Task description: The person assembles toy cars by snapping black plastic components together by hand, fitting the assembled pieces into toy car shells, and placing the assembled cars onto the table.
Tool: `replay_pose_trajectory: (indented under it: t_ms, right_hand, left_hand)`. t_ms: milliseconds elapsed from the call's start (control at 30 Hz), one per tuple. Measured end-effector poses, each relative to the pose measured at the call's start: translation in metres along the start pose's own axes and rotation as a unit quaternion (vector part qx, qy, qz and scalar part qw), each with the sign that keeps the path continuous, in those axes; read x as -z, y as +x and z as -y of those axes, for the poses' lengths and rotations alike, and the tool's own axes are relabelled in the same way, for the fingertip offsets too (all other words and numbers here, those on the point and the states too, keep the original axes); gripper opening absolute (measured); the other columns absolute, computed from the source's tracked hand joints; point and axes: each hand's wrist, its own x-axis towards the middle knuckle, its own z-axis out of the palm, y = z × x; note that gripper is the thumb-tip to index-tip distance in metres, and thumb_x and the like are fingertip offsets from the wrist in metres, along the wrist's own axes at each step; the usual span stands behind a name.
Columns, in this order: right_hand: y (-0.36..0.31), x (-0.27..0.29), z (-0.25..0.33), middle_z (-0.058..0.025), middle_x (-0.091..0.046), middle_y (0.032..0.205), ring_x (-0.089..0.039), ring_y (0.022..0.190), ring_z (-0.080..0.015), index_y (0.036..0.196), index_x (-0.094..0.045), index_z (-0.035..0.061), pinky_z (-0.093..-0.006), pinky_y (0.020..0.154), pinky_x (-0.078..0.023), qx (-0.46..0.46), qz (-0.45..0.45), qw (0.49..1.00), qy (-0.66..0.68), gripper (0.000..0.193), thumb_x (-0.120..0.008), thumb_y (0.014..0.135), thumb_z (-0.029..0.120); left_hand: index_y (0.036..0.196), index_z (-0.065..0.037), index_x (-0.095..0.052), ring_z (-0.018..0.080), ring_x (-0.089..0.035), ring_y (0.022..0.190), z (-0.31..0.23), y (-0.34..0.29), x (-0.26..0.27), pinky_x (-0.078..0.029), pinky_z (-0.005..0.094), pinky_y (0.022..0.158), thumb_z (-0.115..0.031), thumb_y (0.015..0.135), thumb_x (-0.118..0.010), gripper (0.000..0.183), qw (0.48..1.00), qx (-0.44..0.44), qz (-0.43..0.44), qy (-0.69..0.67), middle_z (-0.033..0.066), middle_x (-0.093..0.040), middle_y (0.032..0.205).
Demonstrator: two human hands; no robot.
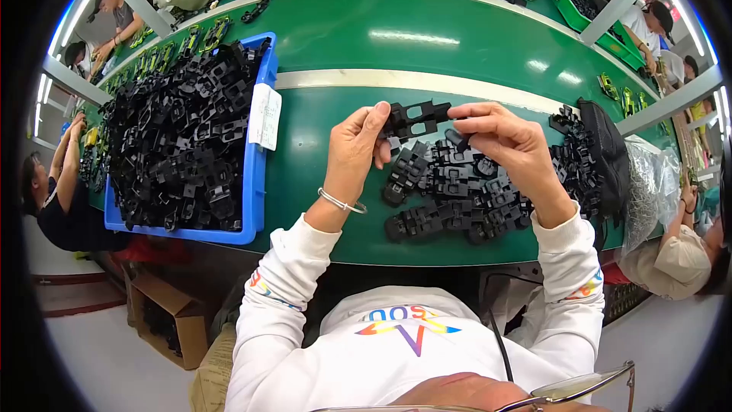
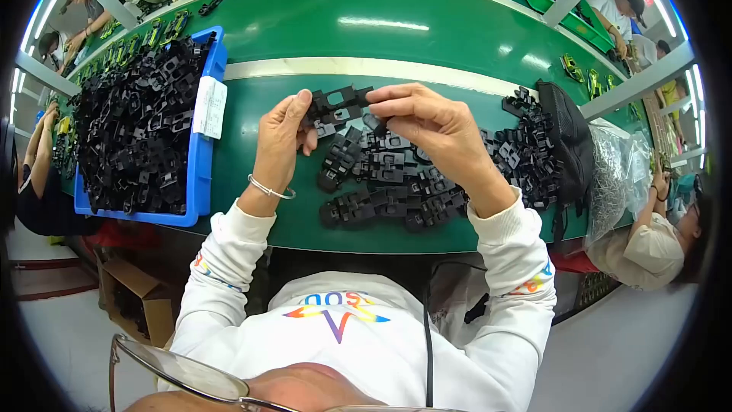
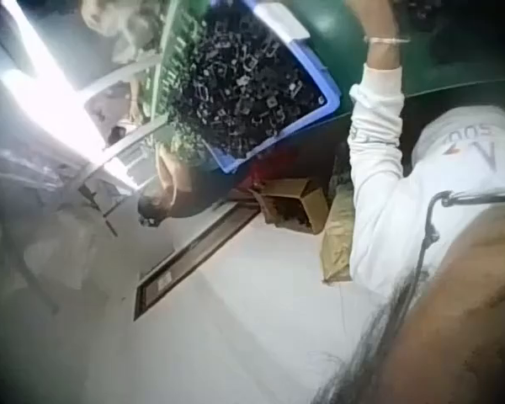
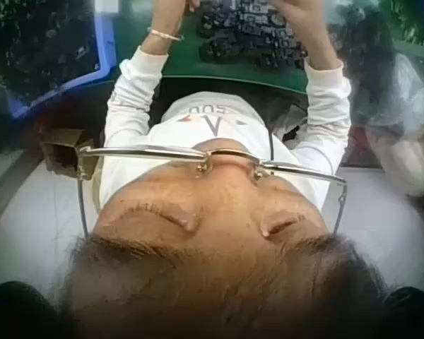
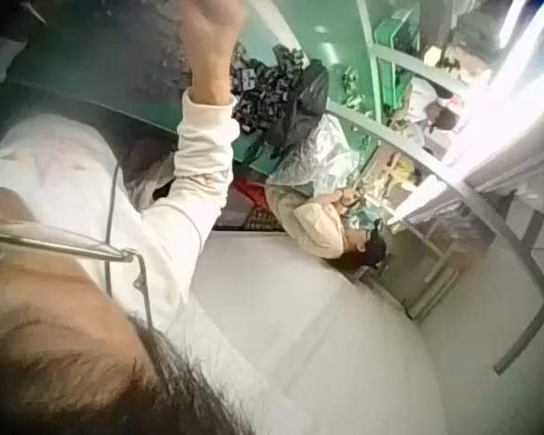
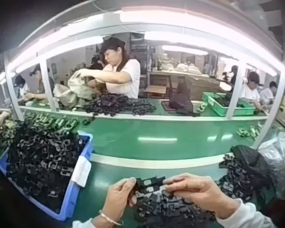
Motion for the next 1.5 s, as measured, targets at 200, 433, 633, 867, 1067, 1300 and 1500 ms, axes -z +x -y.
replay_pose_trajectory:
  t_ms: [200, 433, 633, 867, 1067, 1300, 1500]
  right_hand:
    - [0.027, -0.020, 0.006, -0.0062, -0.072, 0.106, -0.067, 0.090, -0.0152, 0.111, -0.070, 0.0058, -0.0275, 0.075, -0.052, 0.055, 0.043, 0.985, -0.157, 0.033, -0.066, 0.081, -0.007]
    - [0.037, -0.023, 0.004, -0.0080, -0.065, 0.114, -0.061, 0.092, -0.0100, 0.106, -0.068, -0.0005, -0.0236, 0.081, -0.052, -0.093, 0.027, 0.995, -0.039, 0.026, -0.069, 0.081, -0.006]
    - [0.038, -0.029, 0.002, -0.0050, -0.065, 0.107, -0.063, 0.087, -0.0119, 0.098, -0.070, 0.0010, -0.0262, 0.079, -0.052, -0.101, 0.032, 0.994, -0.035, 0.020, -0.074, 0.079, 0.002]
    - [0.041, -0.035, -0.018, -0.0028, -0.067, 0.098, -0.063, 0.092, -0.0153, 0.094, -0.068, 0.0036, -0.0306, 0.090, -0.047, 0.039, 0.003, 0.981, -0.188, 0.023, -0.079, 0.075, 0.010]
    - [0.034, -0.040, -0.029, -0.0014, -0.066, 0.096, -0.063, 0.091, -0.0121, 0.098, -0.065, 0.0023, -0.0268, 0.085, -0.049, -0.091, -0.007, 0.996, 0.019, 0.020, -0.075, 0.083, 0.012]
    - [0.035, -0.043, -0.018, -0.0033, -0.067, 0.092, -0.062, 0.082, -0.0069, 0.105, -0.065, -0.0018, -0.0216, 0.076, -0.051, -0.204, -0.014, 0.976, 0.067, 0.022, -0.070, 0.089, 0.012]
    - [0.031, -0.033, -0.021, -0.0040, -0.067, 0.090, -0.062, 0.081, -0.0077, 0.102, -0.066, -0.0029, -0.0222, 0.074, -0.051, -0.220, -0.017, 0.975, 0.030, 0.021, -0.070, 0.088, 0.011]
  left_hand:
    - [0.079, -0.002, -0.064, 0.0040, -0.045, 0.043, -0.006, 0.008, -0.007, -0.028, 0.0209, 0.038, -0.042, 0.095, -0.061, 0.044, 0.998, 0.013, 0.010, 0.054, -0.0002, -0.056, 0.059]
    - [0.077, -0.002, -0.064, 0.0046, -0.046, 0.044, -0.006, 0.009, -0.005, -0.030, 0.0212, 0.039, -0.044, 0.097, -0.057, 0.047, 0.997, -0.003, -0.010, 0.072, -0.0001, -0.055, 0.058]
    - [0.077, -0.002, -0.062, 0.0037, -0.044, 0.045, -0.009, 0.004, -0.009, -0.031, 0.0203, 0.039, -0.044, 0.098, -0.056, 0.047, 0.996, -0.034, -0.016, 0.085, -0.0006, -0.054, 0.058]
    - [0.078, -0.002, -0.062, 0.0037, -0.044, 0.044, -0.012, -0.002, -0.008, -0.034, 0.0201, 0.039, -0.045, 0.098, -0.054, 0.048, 0.998, 0.007, -0.007, 0.057, -0.0012, -0.053, 0.058]
    - [0.078, -0.002, -0.061, 0.0029, -0.044, 0.044, -0.012, -0.001, -0.003, -0.035, 0.0200, 0.039, -0.046, 0.099, -0.052, 0.049, 0.999, 0.018, 0.000, 0.051, -0.0022, -0.051, 0.057]
    - [0.080, -0.003, -0.060, 0.0023, -0.048, 0.053, -0.012, -0.001, -0.003, -0.040, 0.0189, 0.045, -0.047, 0.100, -0.048, 0.051, 0.998, -0.005, -0.007, 0.060, -0.0022, -0.054, 0.063]
    - [0.105, -0.001, -0.054, 0.0103, -0.061, 0.071, -0.010, -0.001, 0.003, -0.052, 0.0246, 0.064, -0.038, 0.081, -0.078, 0.050, 0.958, -0.061, 0.111, 0.258, 0.0056, -0.063, 0.084]
